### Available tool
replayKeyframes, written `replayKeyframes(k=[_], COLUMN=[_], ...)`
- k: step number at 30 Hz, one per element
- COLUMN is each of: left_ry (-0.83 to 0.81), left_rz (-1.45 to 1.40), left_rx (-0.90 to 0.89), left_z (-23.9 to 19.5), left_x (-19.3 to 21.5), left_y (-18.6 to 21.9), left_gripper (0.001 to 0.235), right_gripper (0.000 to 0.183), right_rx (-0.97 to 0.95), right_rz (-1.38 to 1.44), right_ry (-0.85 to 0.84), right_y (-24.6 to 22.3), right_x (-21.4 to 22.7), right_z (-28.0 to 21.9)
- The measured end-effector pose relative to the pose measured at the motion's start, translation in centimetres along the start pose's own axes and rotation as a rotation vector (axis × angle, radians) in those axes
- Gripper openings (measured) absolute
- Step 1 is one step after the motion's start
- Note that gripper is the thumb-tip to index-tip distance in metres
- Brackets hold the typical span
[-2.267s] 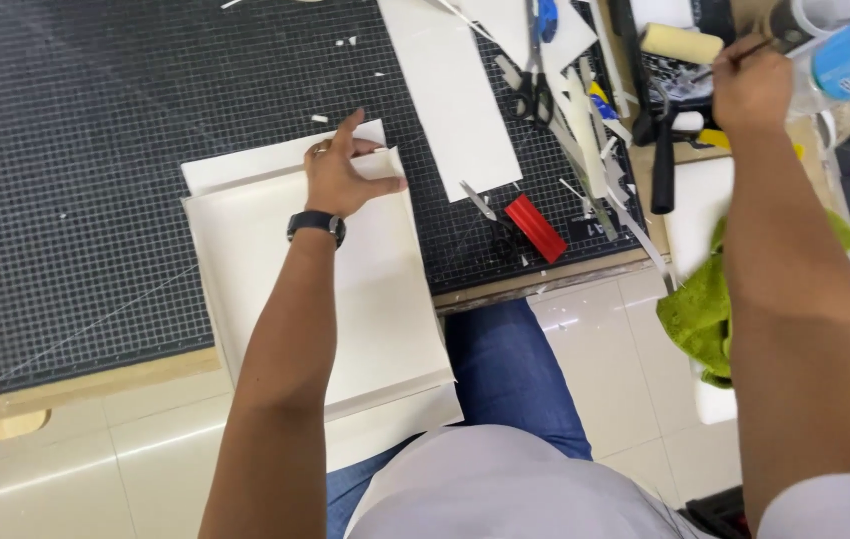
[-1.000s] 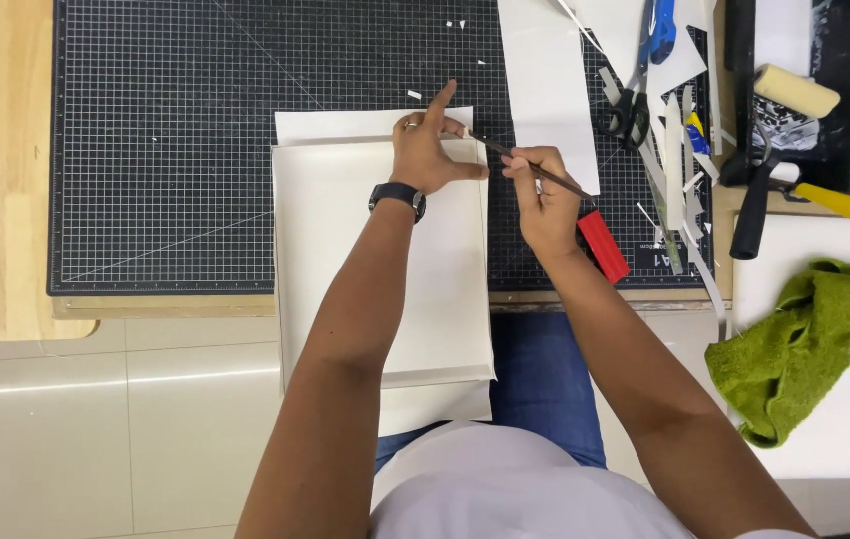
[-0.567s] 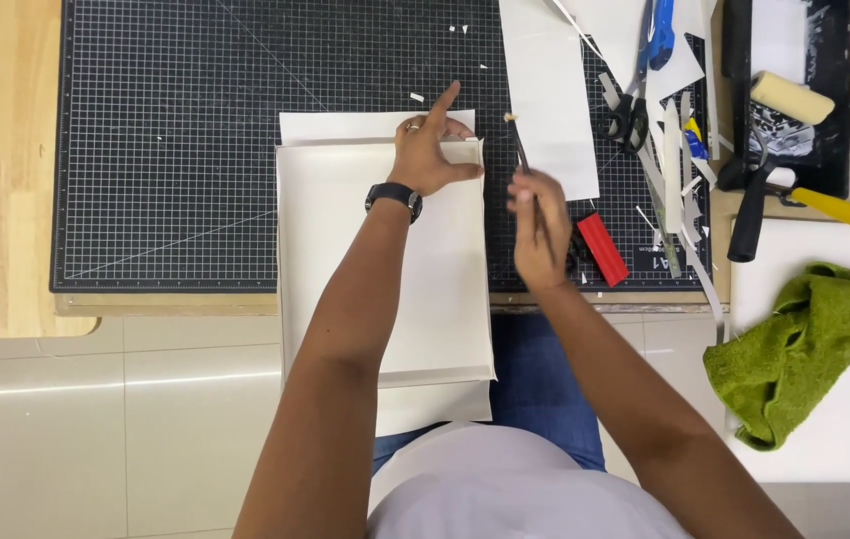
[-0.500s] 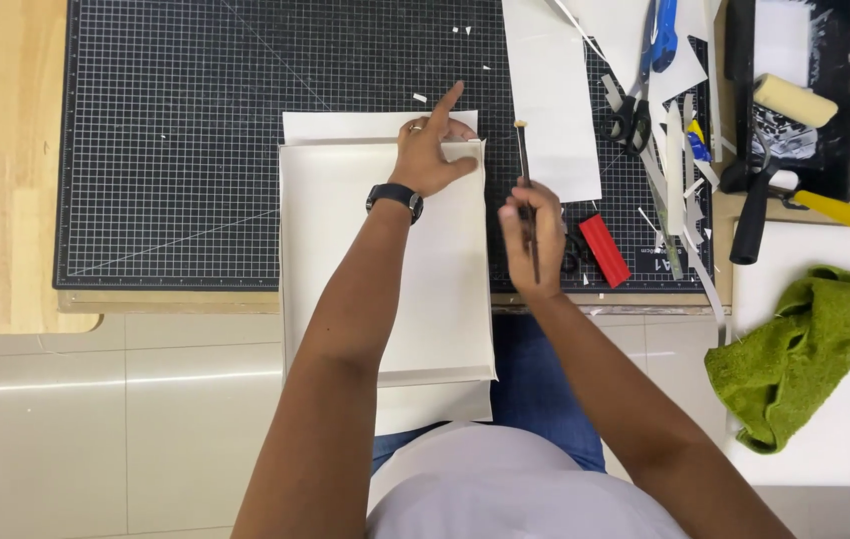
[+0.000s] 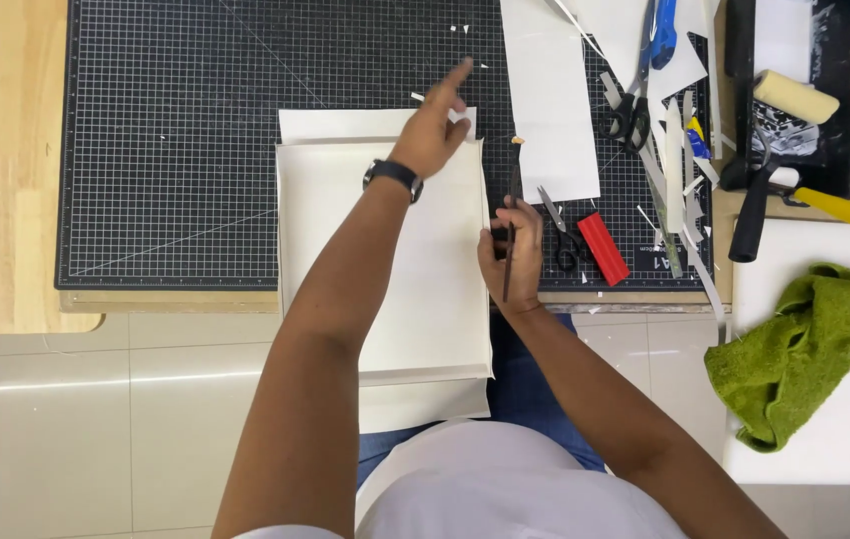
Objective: Applying adhesive to the edges of a cardboard box using a brush and trimming material with scissors.
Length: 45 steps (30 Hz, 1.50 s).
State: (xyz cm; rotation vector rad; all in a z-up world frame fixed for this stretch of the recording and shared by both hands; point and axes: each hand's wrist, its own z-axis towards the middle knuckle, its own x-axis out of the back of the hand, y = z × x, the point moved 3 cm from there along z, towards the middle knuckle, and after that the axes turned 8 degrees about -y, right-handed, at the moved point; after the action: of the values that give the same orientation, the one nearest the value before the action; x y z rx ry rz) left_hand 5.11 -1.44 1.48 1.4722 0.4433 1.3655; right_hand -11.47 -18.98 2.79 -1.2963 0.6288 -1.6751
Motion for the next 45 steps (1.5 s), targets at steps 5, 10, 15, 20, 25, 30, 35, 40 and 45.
replayKeyframes(k=[5, 10, 15, 20, 25, 30, 35, 40, 45], left_ry=[-0.304, -0.669, -0.635, -0.503, -0.352, -0.39, -0.347, -0.162, -0.233], left_rz=[0.065, 0.341, 0.29, 0.313, 0.608, 0.761, 0.672, 0.588, 0.573], left_rx=[0.336, 0.544, 0.449, 0.148, -0.06, -0.053, 0.026, -0.16, -0.076], left_z=[4.2, 7.3, 6.6, 3.9, 0.9, -0.7, 0.1, 0.8, 0.6], left_x=[0.0, 0.1, 0.1, -0.7, -1.1, 0.6, 0.1, -1.6, -0.3], left_y=[-2.1, -2.0, -2.3, -0.3, 1.3, 5.8, 4.5, 0.0, 0.8], left_gripper=[0.019, 0.008, 0.005, 0.019, 0.011, 0.017, 0.018, 0.036, 0.045], right_gripper=[0.04, 0.04, 0.041, 0.044, 0.042, 0.04, 0.041, 0.044, 0.045], right_rx=[0.03, 0.037, 0.042, 0.053, 0.019, -0.011, -0.02, 0.039, 0.003], right_rz=[0.015, 0.034, 0.028, 0.04, 0.031, 0.041, 0.033, 0.029, 0.036], right_ry=[-0.001, -0.002, 0.008, 0.016, 0.007, -0.005, 0.005, 0.01, -0.005], right_y=[0.2, 0.7, 0.6, -0.1, 0.5, 0.8, 0.7, -0.1, -0.1], right_x=[0.0, -0.1, -0.2, -0.2, -0.4, -0.5, -0.5, -0.1, -0.1], right_z=[0.1, 0.0, -0.1, -0.2, -0.4, -0.4, -0.2, -0.3, 0.1])
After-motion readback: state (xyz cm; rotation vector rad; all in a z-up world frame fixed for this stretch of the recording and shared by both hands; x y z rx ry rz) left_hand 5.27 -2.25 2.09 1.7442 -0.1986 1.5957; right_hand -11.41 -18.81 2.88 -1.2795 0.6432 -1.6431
